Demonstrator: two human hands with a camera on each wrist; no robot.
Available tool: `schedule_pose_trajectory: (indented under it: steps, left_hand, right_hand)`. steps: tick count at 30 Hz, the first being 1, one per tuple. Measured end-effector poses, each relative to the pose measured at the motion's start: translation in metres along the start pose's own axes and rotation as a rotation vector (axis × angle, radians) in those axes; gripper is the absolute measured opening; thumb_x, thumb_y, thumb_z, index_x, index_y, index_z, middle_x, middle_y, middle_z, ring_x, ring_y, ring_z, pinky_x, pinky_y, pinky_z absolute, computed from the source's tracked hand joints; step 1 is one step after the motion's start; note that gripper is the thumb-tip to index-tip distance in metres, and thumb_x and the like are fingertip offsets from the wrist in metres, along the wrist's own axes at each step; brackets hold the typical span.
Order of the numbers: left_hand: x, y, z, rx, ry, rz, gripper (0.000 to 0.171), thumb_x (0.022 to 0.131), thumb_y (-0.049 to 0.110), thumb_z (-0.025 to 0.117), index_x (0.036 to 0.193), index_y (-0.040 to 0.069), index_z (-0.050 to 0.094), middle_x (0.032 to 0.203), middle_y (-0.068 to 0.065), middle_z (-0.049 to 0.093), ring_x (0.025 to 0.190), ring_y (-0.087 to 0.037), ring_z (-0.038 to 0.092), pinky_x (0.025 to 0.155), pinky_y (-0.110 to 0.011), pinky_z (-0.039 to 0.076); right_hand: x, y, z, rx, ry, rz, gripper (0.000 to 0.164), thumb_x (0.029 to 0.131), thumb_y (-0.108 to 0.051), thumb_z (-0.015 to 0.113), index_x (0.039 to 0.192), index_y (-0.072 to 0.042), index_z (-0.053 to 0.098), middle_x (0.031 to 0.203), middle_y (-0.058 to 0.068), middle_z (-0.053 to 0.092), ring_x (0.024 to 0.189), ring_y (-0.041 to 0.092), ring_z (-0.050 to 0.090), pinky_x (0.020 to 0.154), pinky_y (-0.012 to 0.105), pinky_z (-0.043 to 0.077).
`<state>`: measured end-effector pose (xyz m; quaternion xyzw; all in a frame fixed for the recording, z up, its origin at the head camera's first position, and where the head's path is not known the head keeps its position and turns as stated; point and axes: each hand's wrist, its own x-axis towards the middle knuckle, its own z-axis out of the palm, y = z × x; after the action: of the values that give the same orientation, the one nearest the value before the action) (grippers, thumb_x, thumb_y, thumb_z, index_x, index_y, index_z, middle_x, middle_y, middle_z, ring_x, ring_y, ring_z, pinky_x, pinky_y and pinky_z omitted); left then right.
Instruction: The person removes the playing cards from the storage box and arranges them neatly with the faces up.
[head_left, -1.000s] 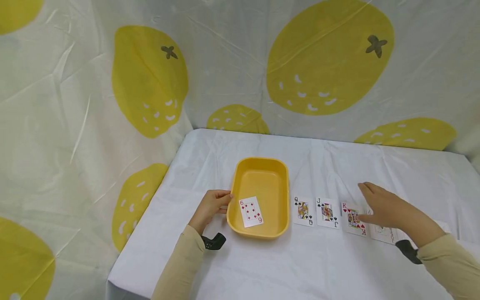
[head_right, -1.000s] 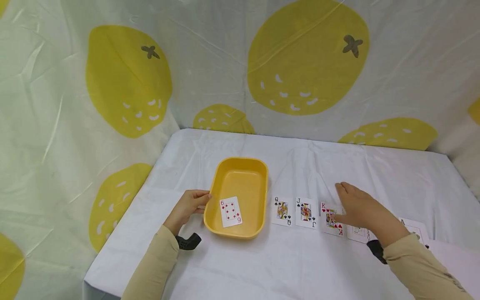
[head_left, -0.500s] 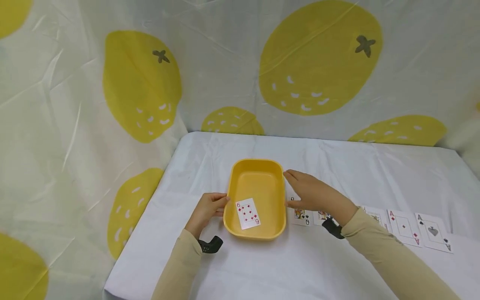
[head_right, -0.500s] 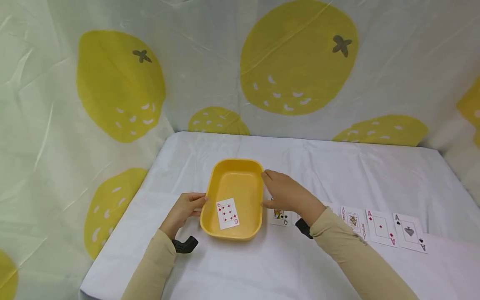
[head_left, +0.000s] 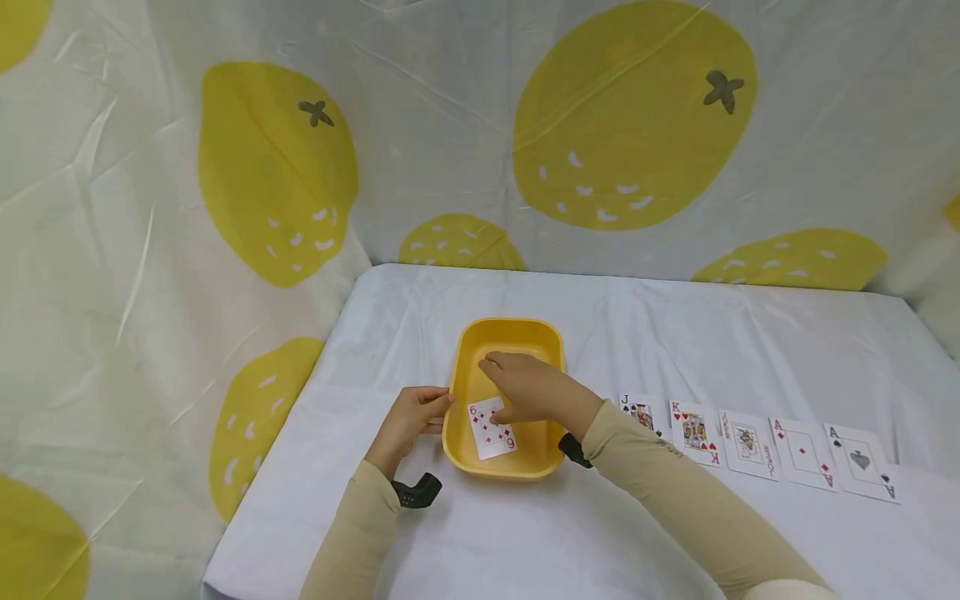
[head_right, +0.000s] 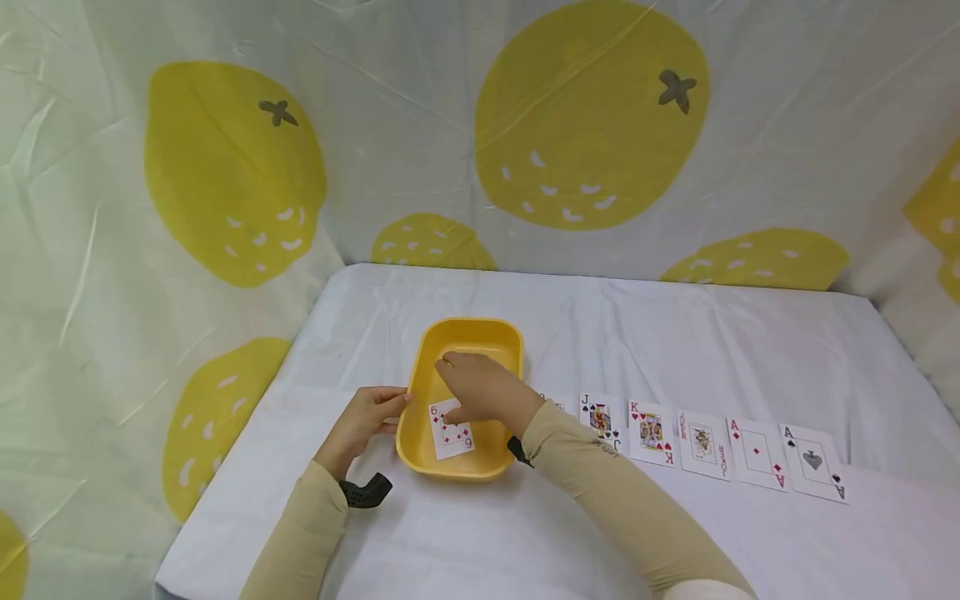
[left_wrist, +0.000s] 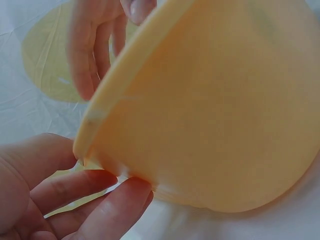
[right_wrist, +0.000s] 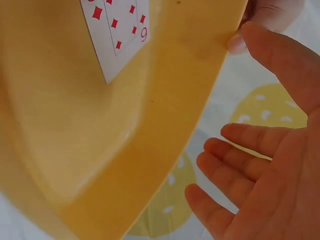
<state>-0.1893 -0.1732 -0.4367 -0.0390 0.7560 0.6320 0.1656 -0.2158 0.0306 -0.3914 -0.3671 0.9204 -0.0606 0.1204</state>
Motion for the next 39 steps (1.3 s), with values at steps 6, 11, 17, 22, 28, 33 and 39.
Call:
schedule_pose_trajectory:
  steps: [6, 11, 17, 22, 28, 33, 39]
  left_hand:
    - [-0.002, 0.002, 0.000, 0.009, 0.007, 0.004, 0.029, 0.088, 0.007, 0.057, 0.109, -0.013, 0.057, 0.101, -0.025, 0.061, 0.079, -0.028, 0.064, 0.064, -0.036, 0.054]
    - [0.000, -0.002, -0.001, 0.005, 0.010, 0.006, 0.029, 0.088, 0.006, 0.057, 0.108, -0.014, 0.057, 0.099, -0.025, 0.062, 0.077, -0.026, 0.063, 0.063, -0.035, 0.054]
    - [0.016, -0.024, -0.006, -0.042, 0.028, 0.008, 0.029, 0.086, 0.009, 0.061, 0.107, -0.011, 0.060, 0.095, -0.019, 0.064, 0.074, -0.022, 0.064, 0.061, -0.035, 0.054]
    - [0.016, -0.026, -0.004, -0.037, 0.037, 0.016, 0.028, 0.086, 0.011, 0.061, 0.105, -0.009, 0.062, 0.093, -0.016, 0.065, 0.072, -0.021, 0.064, 0.060, -0.034, 0.055]
    - [0.015, -0.023, -0.001, -0.034, 0.025, 0.016, 0.027, 0.086, 0.010, 0.060, 0.105, -0.009, 0.062, 0.094, -0.017, 0.065, 0.072, -0.021, 0.064, 0.061, -0.035, 0.055]
    - [0.016, -0.024, -0.001, -0.039, 0.024, 0.027, 0.027, 0.086, 0.010, 0.061, 0.105, -0.009, 0.062, 0.096, -0.018, 0.064, 0.074, -0.021, 0.064, 0.060, -0.034, 0.055]
    - [0.014, -0.023, -0.003, -0.047, -0.001, 0.032, 0.030, 0.087, 0.010, 0.059, 0.107, -0.011, 0.060, 0.100, -0.022, 0.062, 0.079, -0.027, 0.064, 0.061, -0.034, 0.055]
  right_hand:
    - [0.019, -0.010, 0.012, 0.002, -0.114, 0.067, 0.085, 0.068, -0.038, 0.078, 0.134, -0.003, 0.038, 0.134, 0.012, 0.039, 0.119, 0.024, 0.040, 0.102, 0.035, 0.030]
    - [0.028, -0.015, 0.017, -0.035, -0.213, 0.089, 0.086, 0.062, -0.036, 0.082, 0.132, -0.006, 0.042, 0.130, 0.009, 0.042, 0.115, 0.023, 0.044, 0.100, 0.035, 0.033]
    - [0.037, -0.021, 0.023, -0.094, -0.260, 0.110, 0.085, 0.059, -0.040, 0.082, 0.129, -0.009, 0.046, 0.122, 0.005, 0.047, 0.107, 0.021, 0.048, 0.096, 0.033, 0.037]
    - [0.039, -0.025, 0.030, -0.109, -0.257, 0.105, 0.080, 0.057, -0.040, 0.083, 0.124, -0.009, 0.050, 0.108, 0.001, 0.050, 0.095, 0.018, 0.050, 0.090, 0.031, 0.041]
    - [0.035, -0.029, 0.037, -0.152, -0.244, 0.111, 0.078, 0.051, -0.043, 0.086, 0.113, -0.009, 0.053, 0.092, -0.001, 0.044, 0.083, 0.016, 0.048, 0.079, 0.028, 0.045]
    - [0.033, -0.033, 0.042, -0.223, -0.209, 0.073, 0.080, 0.049, -0.042, 0.086, 0.113, -0.007, 0.053, 0.093, 0.001, 0.043, 0.082, 0.017, 0.047, 0.074, 0.029, 0.044]
    - [0.035, -0.038, 0.046, -0.318, -0.189, 0.034, 0.079, 0.050, -0.039, 0.086, 0.114, -0.006, 0.053, 0.094, 0.003, 0.045, 0.082, 0.017, 0.048, 0.074, 0.029, 0.045]
